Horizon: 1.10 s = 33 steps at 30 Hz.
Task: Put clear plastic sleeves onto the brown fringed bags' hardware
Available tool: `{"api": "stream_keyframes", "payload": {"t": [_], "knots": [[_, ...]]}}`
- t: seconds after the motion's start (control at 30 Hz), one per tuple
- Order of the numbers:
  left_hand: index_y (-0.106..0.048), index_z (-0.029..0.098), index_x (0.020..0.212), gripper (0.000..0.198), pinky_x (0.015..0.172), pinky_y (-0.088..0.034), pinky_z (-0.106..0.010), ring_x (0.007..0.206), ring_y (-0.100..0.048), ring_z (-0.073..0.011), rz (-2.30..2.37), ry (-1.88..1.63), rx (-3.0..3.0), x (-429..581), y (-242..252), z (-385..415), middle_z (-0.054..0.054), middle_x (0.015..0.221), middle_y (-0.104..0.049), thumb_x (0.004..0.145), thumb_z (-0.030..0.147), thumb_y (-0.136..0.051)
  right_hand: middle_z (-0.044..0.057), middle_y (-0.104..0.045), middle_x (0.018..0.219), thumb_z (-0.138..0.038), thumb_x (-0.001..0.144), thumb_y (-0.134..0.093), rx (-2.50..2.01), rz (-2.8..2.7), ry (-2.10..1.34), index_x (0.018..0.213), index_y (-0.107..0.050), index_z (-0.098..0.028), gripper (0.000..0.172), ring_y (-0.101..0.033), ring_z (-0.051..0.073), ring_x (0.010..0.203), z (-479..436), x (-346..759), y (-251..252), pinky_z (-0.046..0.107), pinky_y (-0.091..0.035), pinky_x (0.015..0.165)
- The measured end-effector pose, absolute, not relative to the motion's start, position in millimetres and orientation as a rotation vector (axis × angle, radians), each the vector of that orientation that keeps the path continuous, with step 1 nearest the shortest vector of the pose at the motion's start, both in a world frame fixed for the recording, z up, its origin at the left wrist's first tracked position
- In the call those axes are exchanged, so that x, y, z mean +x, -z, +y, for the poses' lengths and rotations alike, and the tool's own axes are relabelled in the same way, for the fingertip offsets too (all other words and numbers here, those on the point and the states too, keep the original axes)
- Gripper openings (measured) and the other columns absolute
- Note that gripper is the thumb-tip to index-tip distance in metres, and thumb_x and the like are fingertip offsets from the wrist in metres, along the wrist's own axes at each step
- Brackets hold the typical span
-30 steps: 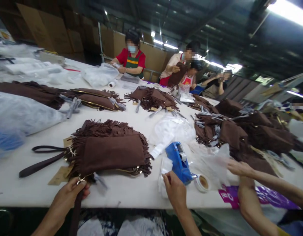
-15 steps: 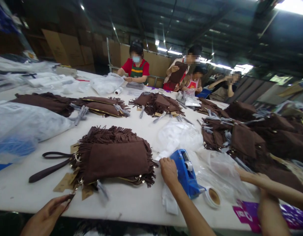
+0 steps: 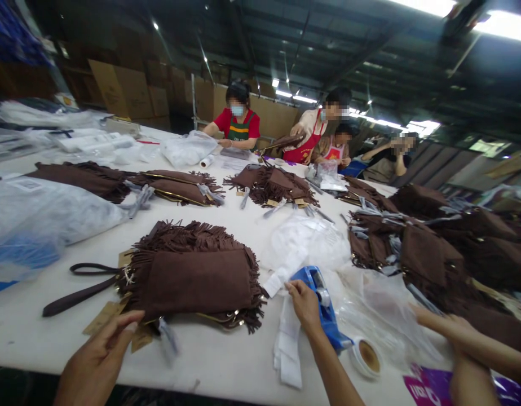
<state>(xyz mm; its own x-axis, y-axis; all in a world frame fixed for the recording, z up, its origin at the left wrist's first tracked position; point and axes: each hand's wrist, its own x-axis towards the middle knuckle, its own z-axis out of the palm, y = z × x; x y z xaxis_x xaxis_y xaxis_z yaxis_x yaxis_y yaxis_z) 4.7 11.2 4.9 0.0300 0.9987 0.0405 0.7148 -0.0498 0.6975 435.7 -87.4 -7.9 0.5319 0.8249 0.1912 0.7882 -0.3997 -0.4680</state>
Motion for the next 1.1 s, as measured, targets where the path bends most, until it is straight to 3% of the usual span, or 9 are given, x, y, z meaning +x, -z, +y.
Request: {"api": "stream_keyframes", "payload": {"t": [0.2, 0.4, 0.47, 0.53, 0.6, 0.67, 0.8, 0.97, 1.1], "knots": [[-0.064, 0.023, 0.106, 0.034, 0.092, -0.049, -0.037, 0.104, -0.061, -0.0260, 1.370, -0.701, 1.804, 64, -23, -14, -0.006, 0.110, -0.068, 0.085, 0.046, -0.048, 0.006, -0.063, 0.079, -0.022, 0.093, -0.049, -2.061, -1.836, -0.001, 0.078, -0.060, -0.020, 0.019, -0.056, 0.021, 0.079, -109, 386, -4, 0.032, -0.038, 0.073], [-0.041, 0.026, 0.140, 0.064, 0.114, -0.021, -0.041, 0.137, -0.030, -0.0250, 0.744, -0.571, 1.899, 105, -59, -40, -0.007, 0.150, -0.033, 0.079, 0.023, -0.061, -0.001, -0.059, 0.072, -0.036, 0.090, -0.056, -1.730, -1.515, -0.884, 0.077, -0.059, -0.020, 0.020, -0.051, 0.015, 0.068, -132, 327, -55, 0.025, -0.036, 0.063], [-0.053, 0.023, 0.131, 0.062, 0.109, -0.029, -0.039, 0.129, -0.040, -0.0272, 0.560, -0.477, 1.760, 113, -66, -42, -0.009, 0.140, -0.046, 0.072, 0.025, -0.071, -0.002, -0.055, 0.068, -0.040, 0.087, -0.059, -1.579, -1.354, -1.122, 0.075, -0.058, -0.020, 0.024, -0.048, 0.013, 0.065, -135, 316, -73, 0.024, -0.035, 0.060], [-0.067, 0.018, 0.105, 0.037, 0.093, -0.042, -0.032, 0.104, -0.057, -0.0244, 0.523, -0.404, 1.533, 115, -66, -43, -0.007, 0.110, -0.065, 0.070, 0.027, -0.072, -0.003, -0.051, 0.066, -0.043, 0.085, -0.060, -1.497, -1.180, -1.204, 0.075, -0.058, -0.019, 0.026, -0.043, 0.012, 0.062, -135, 309, -83, 0.023, -0.033, 0.058], [-0.067, 0.015, 0.081, 0.017, 0.071, -0.043, -0.026, 0.076, -0.058, -0.0178, 0.631, -0.385, 1.329, 110, -59, -43, -0.002, 0.079, -0.065, 0.070, 0.026, -0.070, -0.004, -0.048, 0.065, -0.043, 0.081, -0.065, -1.488, -1.030, -1.200, 0.075, -0.057, -0.019, 0.026, -0.040, 0.010, 0.059, -133, 303, -82, 0.022, -0.031, 0.055], [-0.063, 0.014, 0.071, 0.015, 0.060, -0.037, -0.023, 0.063, -0.052, -0.0140, 0.772, -0.404, 1.233, 99, -51, -44, 0.001, 0.065, -0.060, 0.066, 0.025, -0.072, -0.004, -0.049, 0.065, -0.042, 0.077, -0.070, -1.475, -0.906, -1.193, 0.081, -0.058, -0.020, 0.025, -0.040, 0.011, 0.059, -130, 297, -72, 0.022, -0.030, 0.053], [-0.059, 0.014, 0.065, 0.019, 0.056, -0.032, -0.023, 0.060, -0.047, -0.0135, 0.891, -0.447, 1.283, 72, -46, -47, 0.002, 0.060, -0.056, 0.065, 0.028, -0.071, -0.002, -0.055, 0.069, -0.044, 0.072, -0.072, -1.381, -0.856, -1.350, 0.105, -0.059, -0.021, 0.042, -0.045, 0.013, 0.060, -122, 275, -51, 0.022, -0.031, 0.051], [-0.060, 0.016, 0.063, 0.025, 0.054, -0.032, -0.024, 0.058, -0.049, -0.0150, 0.958, -0.454, 1.408, 47, -51, -55, 0.001, 0.059, -0.058, 0.074, 0.037, -0.064, -0.003, -0.049, 0.061, -0.043, 0.078, -0.066, -1.462, -1.079, -1.310, 0.066, -0.058, -0.018, 0.029, -0.039, 0.011, 0.057, -113, 249, -45, 0.023, -0.028, 0.053], [-0.062, 0.015, 0.065, 0.038, 0.057, -0.036, -0.025, 0.059, -0.054, -0.0162, 0.909, -0.443, 1.321, 27, -37, -63, -0.002, 0.062, -0.062, 0.081, 0.049, -0.057, -0.004, -0.048, 0.059, -0.045, 0.081, -0.064, -1.503, -1.172, -1.266, 0.063, -0.056, -0.018, 0.033, -0.040, 0.012, 0.059, -108, 232, -41, 0.023, -0.030, 0.057]]}}
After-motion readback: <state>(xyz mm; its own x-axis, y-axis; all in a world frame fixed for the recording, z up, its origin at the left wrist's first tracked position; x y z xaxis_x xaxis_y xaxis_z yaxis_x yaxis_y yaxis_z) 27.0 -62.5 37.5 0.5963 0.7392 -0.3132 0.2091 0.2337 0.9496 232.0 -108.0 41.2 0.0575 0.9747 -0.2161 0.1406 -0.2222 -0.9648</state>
